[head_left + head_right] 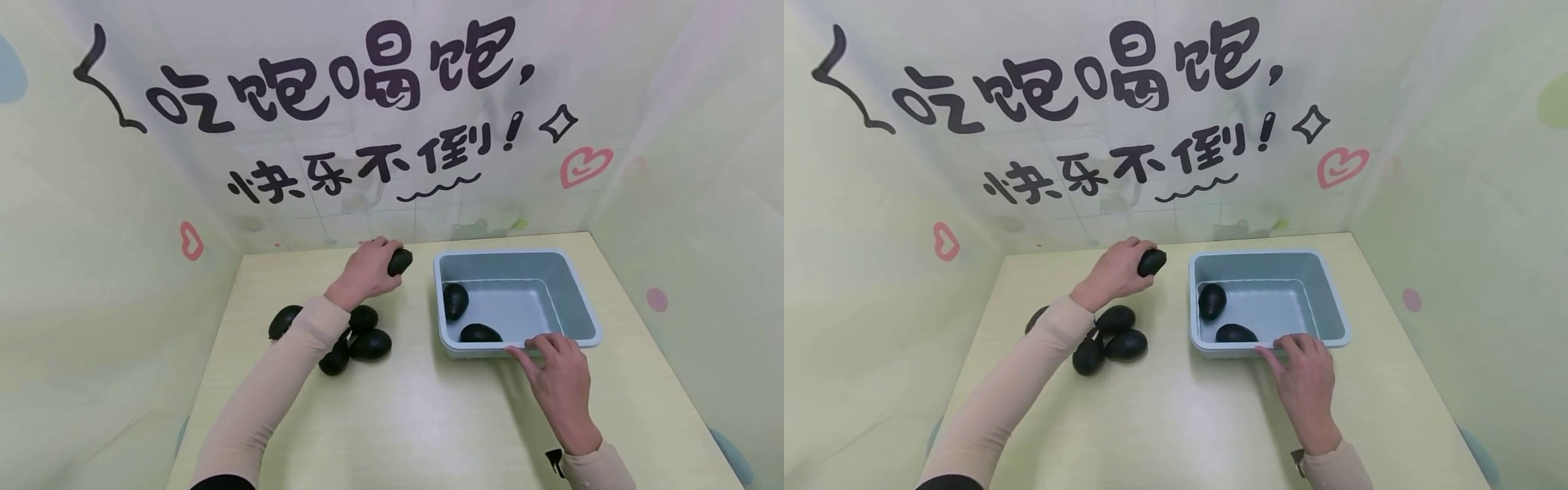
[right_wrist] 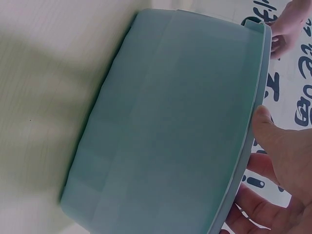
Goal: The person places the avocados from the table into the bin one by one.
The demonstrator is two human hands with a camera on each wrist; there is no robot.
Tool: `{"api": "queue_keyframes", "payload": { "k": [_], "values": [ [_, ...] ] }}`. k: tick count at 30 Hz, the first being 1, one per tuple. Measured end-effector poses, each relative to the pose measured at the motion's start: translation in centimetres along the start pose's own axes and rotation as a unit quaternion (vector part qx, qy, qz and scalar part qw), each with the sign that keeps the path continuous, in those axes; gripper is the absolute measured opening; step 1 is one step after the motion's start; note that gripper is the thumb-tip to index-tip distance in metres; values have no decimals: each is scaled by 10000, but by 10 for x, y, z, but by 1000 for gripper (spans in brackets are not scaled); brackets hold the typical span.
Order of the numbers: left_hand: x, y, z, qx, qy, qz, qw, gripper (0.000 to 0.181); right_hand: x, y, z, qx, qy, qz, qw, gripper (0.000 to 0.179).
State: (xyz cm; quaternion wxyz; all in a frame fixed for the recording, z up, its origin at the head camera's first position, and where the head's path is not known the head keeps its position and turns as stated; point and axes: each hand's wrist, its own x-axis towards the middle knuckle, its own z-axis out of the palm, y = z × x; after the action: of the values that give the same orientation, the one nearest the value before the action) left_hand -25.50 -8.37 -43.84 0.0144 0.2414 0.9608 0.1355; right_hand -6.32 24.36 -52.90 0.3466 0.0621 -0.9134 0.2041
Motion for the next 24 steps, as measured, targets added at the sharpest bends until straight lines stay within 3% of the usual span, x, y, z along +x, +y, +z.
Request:
{"api": "queue_keyframes", "payload": {
  "k": [24],
  "values": [
    [10,32,1,62,-38,276,9996,58,0,1,-1,25,-6,-40,10000,78]
  ]
}}
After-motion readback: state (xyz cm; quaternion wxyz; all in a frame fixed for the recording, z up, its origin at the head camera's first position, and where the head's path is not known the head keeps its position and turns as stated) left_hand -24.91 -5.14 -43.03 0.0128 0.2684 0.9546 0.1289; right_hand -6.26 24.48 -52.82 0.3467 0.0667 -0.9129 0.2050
